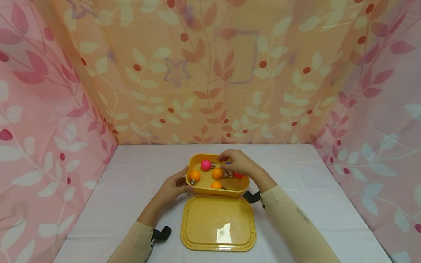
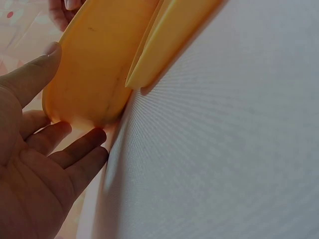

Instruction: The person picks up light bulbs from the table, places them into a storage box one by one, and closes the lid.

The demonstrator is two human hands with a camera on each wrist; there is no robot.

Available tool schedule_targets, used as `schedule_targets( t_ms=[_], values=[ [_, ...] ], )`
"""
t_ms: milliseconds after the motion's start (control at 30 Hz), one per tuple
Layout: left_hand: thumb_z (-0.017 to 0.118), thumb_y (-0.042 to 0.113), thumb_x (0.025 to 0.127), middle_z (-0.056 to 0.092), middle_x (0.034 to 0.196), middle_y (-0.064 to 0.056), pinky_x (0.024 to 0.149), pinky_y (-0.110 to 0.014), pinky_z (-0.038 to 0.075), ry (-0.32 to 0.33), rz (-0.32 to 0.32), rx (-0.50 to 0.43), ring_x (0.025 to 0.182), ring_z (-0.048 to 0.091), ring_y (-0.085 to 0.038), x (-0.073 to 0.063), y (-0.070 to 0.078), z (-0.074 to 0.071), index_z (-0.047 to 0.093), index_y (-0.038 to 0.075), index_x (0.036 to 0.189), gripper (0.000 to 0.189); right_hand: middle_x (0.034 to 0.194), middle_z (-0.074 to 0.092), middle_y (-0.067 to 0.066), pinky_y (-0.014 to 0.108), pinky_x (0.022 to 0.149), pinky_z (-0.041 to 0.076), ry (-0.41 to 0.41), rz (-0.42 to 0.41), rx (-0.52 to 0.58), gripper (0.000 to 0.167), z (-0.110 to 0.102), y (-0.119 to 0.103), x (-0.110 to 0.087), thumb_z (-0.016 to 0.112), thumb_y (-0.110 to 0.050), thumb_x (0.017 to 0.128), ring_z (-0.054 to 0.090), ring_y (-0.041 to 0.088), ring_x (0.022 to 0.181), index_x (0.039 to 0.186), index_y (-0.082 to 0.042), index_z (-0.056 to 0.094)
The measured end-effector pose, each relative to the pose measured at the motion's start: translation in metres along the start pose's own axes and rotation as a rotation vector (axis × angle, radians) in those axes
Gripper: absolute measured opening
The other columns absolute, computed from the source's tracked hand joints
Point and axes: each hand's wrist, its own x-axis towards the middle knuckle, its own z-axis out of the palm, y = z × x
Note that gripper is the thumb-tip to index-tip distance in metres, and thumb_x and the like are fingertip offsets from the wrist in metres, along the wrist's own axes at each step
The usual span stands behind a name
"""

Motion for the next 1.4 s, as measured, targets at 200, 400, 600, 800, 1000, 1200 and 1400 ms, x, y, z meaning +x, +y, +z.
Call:
schedule_targets(
  t_ms=[200, 400, 600, 800, 1000, 1200, 1400],
  values=[
    [0.083, 0.039, 0.085, 0.041, 0.162, -0.003, 0.110, -0.043, 0.049, 0.005, -0.020, -0.003, 0.136, 0.056, -0.028, 0.001, -0.001, 0.000, 0.034, 0.031, 0.161, 0.090, 0.117, 0.071, -0.002, 0.048, 0.105, 0.052, 0.062, -0.012, -0.001, 0.031, -0.008, 0.003, -0.017, 0.077, -0.025, 0.093, 0.065, 0.023, 0.113, 0.122, -0.015, 0.073],
    [0.083, 0.039, 0.086, 0.041, 0.162, -0.005, 0.109, -0.042, 0.050, 0.000, -0.020, -0.007, 0.136, 0.057, -0.029, 0.001, -0.001, 0.000, 0.034, 0.030, 0.161, 0.091, 0.116, 0.071, 0.000, 0.053, 0.107, 0.050, 0.127, 0.005, 0.044, 0.030, -0.013, 0.007, -0.035, 0.077, -0.023, 0.093, 0.064, 0.031, 0.115, 0.120, -0.010, 0.073],
    [0.083, 0.038, 0.086, 0.039, 0.163, -0.004, 0.109, -0.042, 0.050, 0.004, -0.013, -0.009, 0.136, 0.056, -0.030, 0.001, -0.002, 0.000, 0.034, 0.028, 0.161, 0.090, 0.118, 0.072, 0.004, 0.058, 0.105, 0.049, 0.171, -0.012, 0.121, 0.028, -0.011, 0.013, -0.053, 0.075, -0.019, 0.095, 0.062, 0.037, 0.115, 0.121, -0.009, 0.072],
    [0.082, 0.039, 0.086, 0.037, 0.164, -0.004, 0.111, -0.043, 0.048, -0.007, -0.008, -0.007, 0.138, 0.054, -0.030, 0.001, -0.001, -0.001, 0.034, 0.027, 0.161, 0.090, 0.115, 0.073, 0.000, 0.054, 0.101, 0.053, 0.290, -0.030, 0.137, 0.023, -0.008, 0.023, -0.072, 0.076, -0.019, 0.094, 0.065, 0.027, 0.111, 0.117, -0.015, 0.074],
    [0.083, 0.041, 0.085, 0.038, 0.164, -0.004, 0.112, -0.045, 0.046, -0.004, -0.025, 0.005, 0.139, 0.053, -0.031, -0.001, 0.003, 0.000, 0.034, 0.028, 0.161, 0.091, 0.114, 0.072, -0.007, 0.047, 0.098, 0.056, 0.376, -0.023, 0.115, 0.020, -0.005, 0.030, -0.092, 0.077, -0.024, 0.094, 0.065, 0.017, 0.110, 0.113, -0.018, 0.074],
    [0.083, 0.040, 0.085, 0.039, 0.164, -0.004, 0.111, -0.045, 0.048, -0.001, -0.028, 0.016, 0.138, 0.054, -0.031, -0.001, 0.003, 0.000, 0.034, 0.028, 0.161, 0.091, 0.112, 0.072, -0.008, 0.048, 0.095, 0.058, 0.432, -0.043, 0.091, 0.020, -0.004, 0.031, -0.117, 0.078, -0.021, 0.093, 0.065, 0.015, 0.108, 0.112, -0.016, 0.074],
    [0.082, 0.041, 0.085, 0.039, 0.164, -0.004, 0.111, -0.045, 0.048, -0.003, -0.025, 0.018, 0.138, 0.054, -0.031, -0.001, 0.003, 0.000, 0.033, 0.029, 0.161, 0.091, 0.109, 0.073, -0.007, 0.038, 0.094, 0.058, 0.464, -0.045, 0.085, 0.019, -0.001, 0.035, -0.135, 0.078, -0.017, 0.093, 0.065, 0.014, 0.106, 0.111, -0.018, 0.074]
  ],
)
